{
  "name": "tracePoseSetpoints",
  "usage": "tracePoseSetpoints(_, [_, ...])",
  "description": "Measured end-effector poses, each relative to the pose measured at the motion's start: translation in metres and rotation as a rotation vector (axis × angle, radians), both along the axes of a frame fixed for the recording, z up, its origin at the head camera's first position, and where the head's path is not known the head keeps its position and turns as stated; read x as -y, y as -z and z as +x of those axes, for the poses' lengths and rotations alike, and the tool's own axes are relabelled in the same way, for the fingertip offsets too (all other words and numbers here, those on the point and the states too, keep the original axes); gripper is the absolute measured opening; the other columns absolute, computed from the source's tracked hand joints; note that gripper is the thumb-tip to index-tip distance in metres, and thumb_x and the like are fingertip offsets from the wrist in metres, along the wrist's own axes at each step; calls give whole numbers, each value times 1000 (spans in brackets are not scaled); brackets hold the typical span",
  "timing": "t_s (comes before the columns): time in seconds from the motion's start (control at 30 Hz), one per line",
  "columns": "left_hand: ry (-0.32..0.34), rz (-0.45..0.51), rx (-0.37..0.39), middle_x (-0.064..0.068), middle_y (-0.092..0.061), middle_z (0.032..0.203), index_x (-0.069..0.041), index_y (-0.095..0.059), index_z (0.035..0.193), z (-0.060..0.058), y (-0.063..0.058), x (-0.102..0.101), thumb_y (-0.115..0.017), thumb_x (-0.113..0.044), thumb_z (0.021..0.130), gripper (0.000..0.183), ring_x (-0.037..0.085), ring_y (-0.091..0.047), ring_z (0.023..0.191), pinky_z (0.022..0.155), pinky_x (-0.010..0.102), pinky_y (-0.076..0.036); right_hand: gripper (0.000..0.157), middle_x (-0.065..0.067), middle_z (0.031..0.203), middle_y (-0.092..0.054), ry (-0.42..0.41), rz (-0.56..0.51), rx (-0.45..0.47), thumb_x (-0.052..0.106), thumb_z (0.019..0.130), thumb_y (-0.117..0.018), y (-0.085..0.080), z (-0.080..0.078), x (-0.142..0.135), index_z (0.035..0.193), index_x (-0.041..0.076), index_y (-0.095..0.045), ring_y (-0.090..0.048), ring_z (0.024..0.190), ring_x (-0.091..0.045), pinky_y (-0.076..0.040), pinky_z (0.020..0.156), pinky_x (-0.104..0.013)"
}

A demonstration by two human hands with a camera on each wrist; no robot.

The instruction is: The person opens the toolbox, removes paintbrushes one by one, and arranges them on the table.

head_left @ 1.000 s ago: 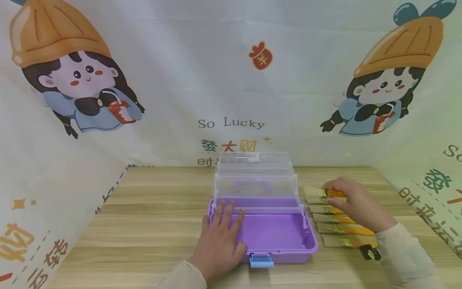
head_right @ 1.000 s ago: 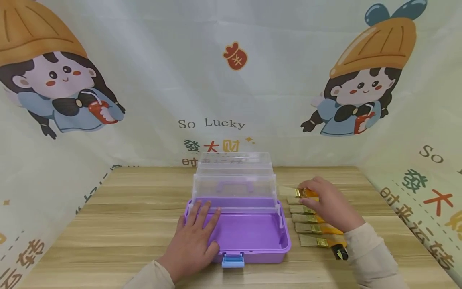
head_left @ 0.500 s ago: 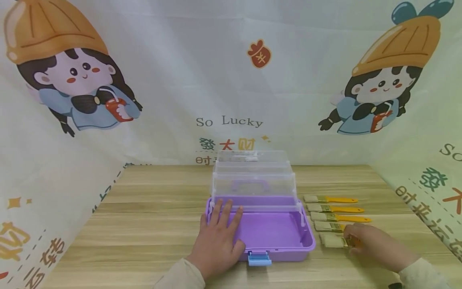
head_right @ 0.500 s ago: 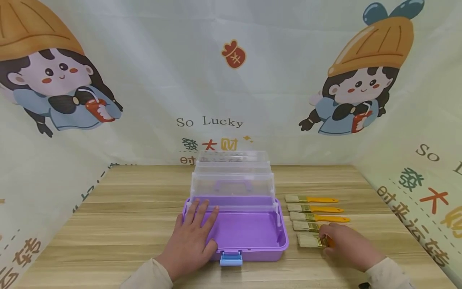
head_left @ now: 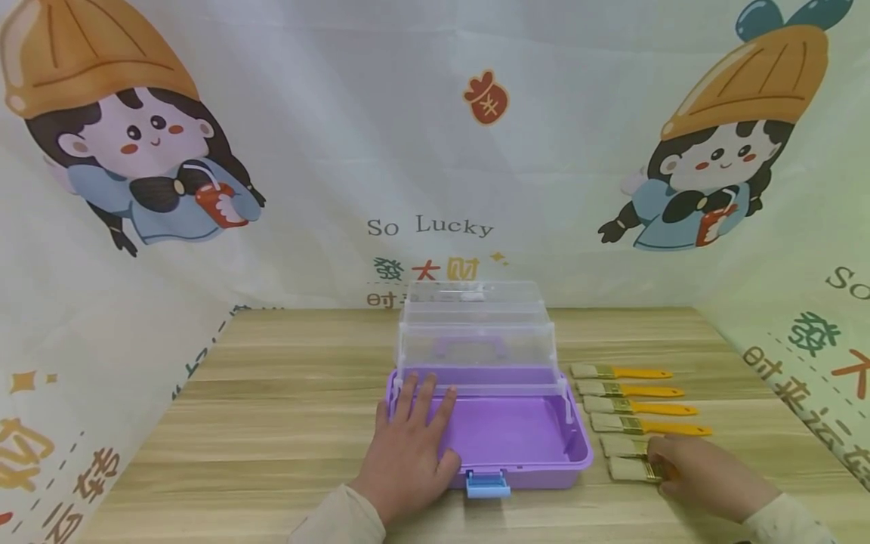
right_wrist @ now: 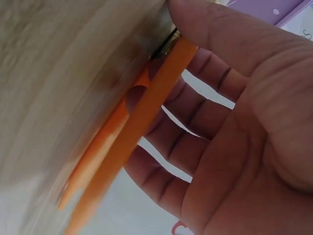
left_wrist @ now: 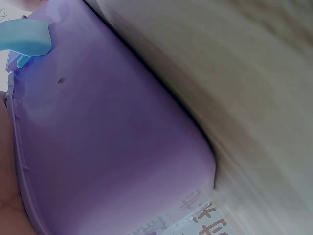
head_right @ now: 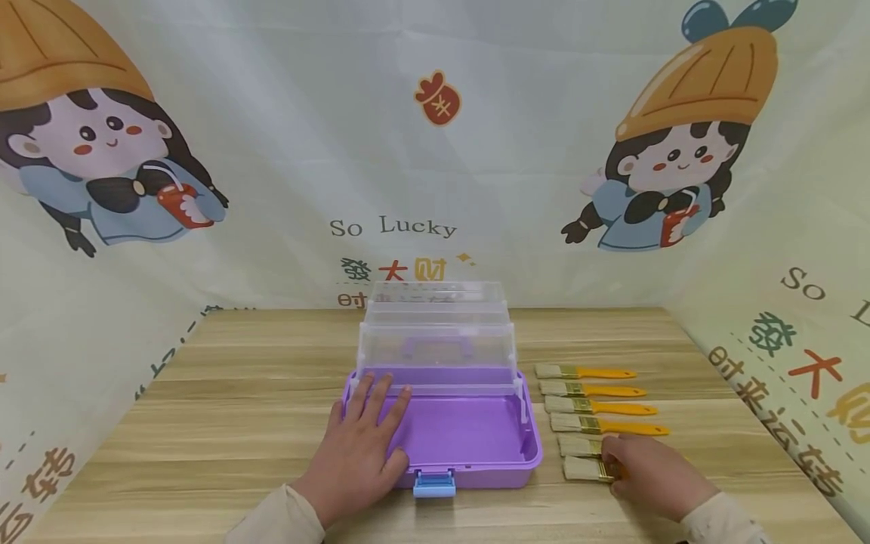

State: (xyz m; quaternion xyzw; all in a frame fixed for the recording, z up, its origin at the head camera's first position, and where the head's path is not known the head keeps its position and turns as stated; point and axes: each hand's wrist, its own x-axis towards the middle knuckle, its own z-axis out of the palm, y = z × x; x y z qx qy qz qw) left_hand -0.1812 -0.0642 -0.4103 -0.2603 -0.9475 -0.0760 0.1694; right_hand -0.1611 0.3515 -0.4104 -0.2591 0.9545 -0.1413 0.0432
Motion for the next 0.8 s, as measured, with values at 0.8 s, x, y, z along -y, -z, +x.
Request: tracePoseSetpoints(0.8, [46, 27, 83, 19, -25, 159, -11, -37, 154, 1, -3, 1, -52, -39, 92, 71, 43, -14, 147, 105, 73, -22, 30, -5, 105, -68, 120, -45, -61, 24, 87, -75, -25, -6, -2, 109, 5, -67, -66, 90, -27, -55, 73, -44])
